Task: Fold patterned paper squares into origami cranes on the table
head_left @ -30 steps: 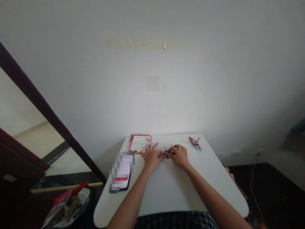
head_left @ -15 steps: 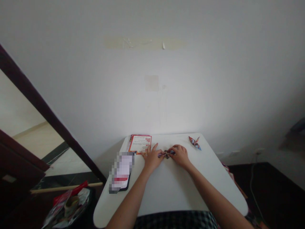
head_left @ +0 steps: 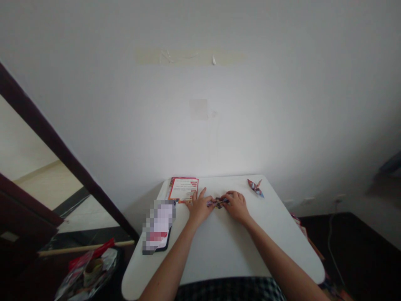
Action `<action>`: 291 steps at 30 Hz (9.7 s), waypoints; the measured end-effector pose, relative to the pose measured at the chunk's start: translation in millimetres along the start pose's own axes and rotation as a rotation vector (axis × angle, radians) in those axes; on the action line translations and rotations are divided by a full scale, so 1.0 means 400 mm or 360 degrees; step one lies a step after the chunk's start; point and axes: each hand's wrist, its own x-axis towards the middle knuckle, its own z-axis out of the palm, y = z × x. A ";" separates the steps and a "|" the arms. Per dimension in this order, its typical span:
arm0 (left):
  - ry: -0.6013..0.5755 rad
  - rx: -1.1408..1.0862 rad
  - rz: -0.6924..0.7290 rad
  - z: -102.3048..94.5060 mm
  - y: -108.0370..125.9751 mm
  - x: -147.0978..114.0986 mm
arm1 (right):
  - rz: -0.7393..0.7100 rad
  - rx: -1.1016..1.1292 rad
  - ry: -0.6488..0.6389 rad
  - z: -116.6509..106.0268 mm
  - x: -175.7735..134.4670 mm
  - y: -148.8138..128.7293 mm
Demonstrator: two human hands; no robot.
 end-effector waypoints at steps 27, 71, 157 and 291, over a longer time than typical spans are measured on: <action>-0.0087 0.0024 0.0005 -0.004 -0.019 -0.001 | -0.0007 -0.0001 -0.0064 0.001 0.008 0.011; 0.0355 -0.0178 0.0022 0.002 -0.005 -0.012 | -0.0115 0.0467 0.0367 0.005 0.019 0.052; 0.0210 -0.0057 0.0099 0.026 0.006 -0.002 | -0.0275 -0.0004 0.0136 -0.026 -0.008 0.013; 0.0041 0.0003 -0.0023 0.002 0.012 0.003 | 0.0246 0.0010 -0.0288 -0.058 0.054 0.034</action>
